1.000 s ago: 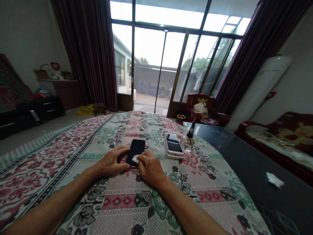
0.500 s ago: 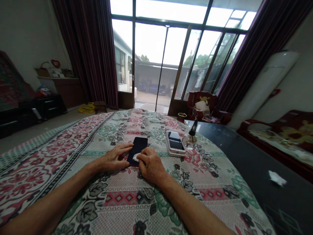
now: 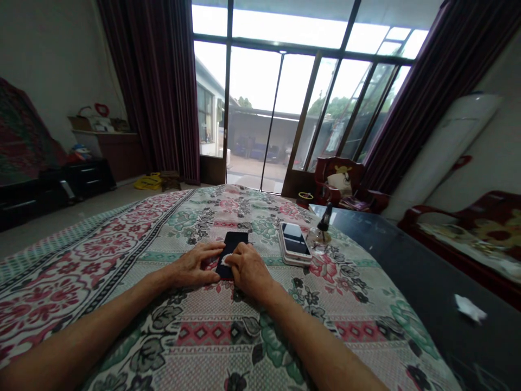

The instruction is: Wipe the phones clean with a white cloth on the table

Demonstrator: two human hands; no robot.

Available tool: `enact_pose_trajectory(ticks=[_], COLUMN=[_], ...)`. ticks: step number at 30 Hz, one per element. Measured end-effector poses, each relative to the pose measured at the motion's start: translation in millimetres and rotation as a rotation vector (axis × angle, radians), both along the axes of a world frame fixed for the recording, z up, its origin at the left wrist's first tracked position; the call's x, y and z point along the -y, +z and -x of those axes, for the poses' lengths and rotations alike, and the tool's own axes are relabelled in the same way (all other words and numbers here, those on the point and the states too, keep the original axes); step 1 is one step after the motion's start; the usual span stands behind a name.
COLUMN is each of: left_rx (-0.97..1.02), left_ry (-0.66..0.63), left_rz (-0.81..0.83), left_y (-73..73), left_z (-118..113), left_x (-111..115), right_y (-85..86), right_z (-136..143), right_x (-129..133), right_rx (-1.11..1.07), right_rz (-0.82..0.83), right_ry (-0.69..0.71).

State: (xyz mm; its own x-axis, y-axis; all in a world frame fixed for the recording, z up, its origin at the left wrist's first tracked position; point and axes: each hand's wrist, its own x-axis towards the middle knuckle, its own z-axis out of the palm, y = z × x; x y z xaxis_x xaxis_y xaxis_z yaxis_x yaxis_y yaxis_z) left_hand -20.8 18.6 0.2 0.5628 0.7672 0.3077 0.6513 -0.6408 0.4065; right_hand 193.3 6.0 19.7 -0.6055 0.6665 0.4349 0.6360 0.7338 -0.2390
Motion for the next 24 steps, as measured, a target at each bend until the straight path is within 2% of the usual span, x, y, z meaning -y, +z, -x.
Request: enact_pose_trajectory(ticks=[6, 11, 14, 21, 24], left_rx=[0.022, 0.011, 0.004, -0.015, -0.008], left_ry=[-0.019, -0.010, -0.009, -0.009, 0.000], left_rz=[-0.019, -0.028, -0.022, -0.030, -0.039], left_y=[2.1, 4.0, 6.0, 4.9, 2.3], left_z=[-1.3, -2.8, -3.7, -3.3, -3.5], left_x=[3.8, 5.9, 7.0, 7.3, 6.3], right_y=[1.8, 4.9, 5.7, 6.3, 5.8], right_z=[11.4, 31.4, 36.7, 19.4, 14.9], right_x=[-62.2, -93.4, -94.5, -58.8, -53.5], right_rx=[0.033, 0.149, 0.164, 0.114, 0.083], right_rz=[0.004, 0.009, 0.011, 0.003, 0.020], right_ry=[-0.169, -0.283, -0.296, -0.173, -0.155])
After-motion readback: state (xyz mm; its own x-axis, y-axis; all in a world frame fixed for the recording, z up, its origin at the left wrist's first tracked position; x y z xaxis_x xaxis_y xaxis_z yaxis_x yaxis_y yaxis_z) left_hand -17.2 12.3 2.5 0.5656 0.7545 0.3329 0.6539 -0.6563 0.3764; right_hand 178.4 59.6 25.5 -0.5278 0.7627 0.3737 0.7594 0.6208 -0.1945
